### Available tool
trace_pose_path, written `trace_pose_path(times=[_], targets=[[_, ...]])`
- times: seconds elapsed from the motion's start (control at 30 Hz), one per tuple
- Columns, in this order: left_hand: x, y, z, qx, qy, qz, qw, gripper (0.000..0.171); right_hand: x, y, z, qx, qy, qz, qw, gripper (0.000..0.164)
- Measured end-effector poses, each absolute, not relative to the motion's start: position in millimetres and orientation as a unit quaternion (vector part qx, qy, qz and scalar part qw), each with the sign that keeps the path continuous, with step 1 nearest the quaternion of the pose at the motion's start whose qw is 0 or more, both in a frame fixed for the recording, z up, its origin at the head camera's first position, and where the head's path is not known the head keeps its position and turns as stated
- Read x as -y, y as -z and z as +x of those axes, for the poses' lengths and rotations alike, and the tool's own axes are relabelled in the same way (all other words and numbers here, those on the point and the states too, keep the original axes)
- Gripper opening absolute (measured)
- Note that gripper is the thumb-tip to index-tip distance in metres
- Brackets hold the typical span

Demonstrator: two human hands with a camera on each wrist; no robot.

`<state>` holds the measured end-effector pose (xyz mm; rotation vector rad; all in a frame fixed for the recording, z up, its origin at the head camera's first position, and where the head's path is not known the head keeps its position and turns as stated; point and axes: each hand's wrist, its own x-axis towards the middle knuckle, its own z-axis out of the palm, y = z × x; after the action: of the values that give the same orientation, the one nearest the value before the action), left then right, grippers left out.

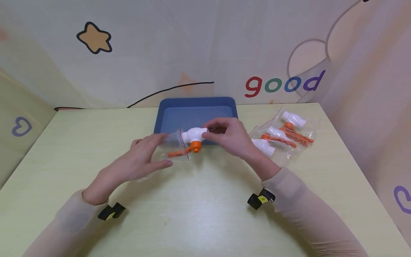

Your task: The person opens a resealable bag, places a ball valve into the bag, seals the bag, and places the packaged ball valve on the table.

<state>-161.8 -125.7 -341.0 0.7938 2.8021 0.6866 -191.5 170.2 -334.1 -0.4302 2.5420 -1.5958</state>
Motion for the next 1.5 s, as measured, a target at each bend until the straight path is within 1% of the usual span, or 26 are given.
trace_pose_path(times=[0.27,0.83,1.13,1.3,1.5], targets=[[122,344,-162,-0.932,-0.234,0.267,0.072,0.078,-165,336,-190,-0.84,0.519,-0.15,0.056,0.027],[115,344,-160,-0.924,-0.248,0.283,0.066,0.079,-156,337,-186,-0.827,0.53,-0.173,0.065,0.027],[112,344,-159,-0.92,-0.257,0.289,0.064,0.078,-154,338,-184,-0.825,0.531,-0.185,0.063,0.026],[109,344,-159,-0.914,-0.265,0.299,0.064,0.076,-152,339,-182,-0.819,0.538,-0.187,0.071,0.026],[105,344,-159,-0.914,-0.263,0.302,0.063,0.078,-148,339,-181,-0.818,0.535,-0.196,0.073,0.023]])
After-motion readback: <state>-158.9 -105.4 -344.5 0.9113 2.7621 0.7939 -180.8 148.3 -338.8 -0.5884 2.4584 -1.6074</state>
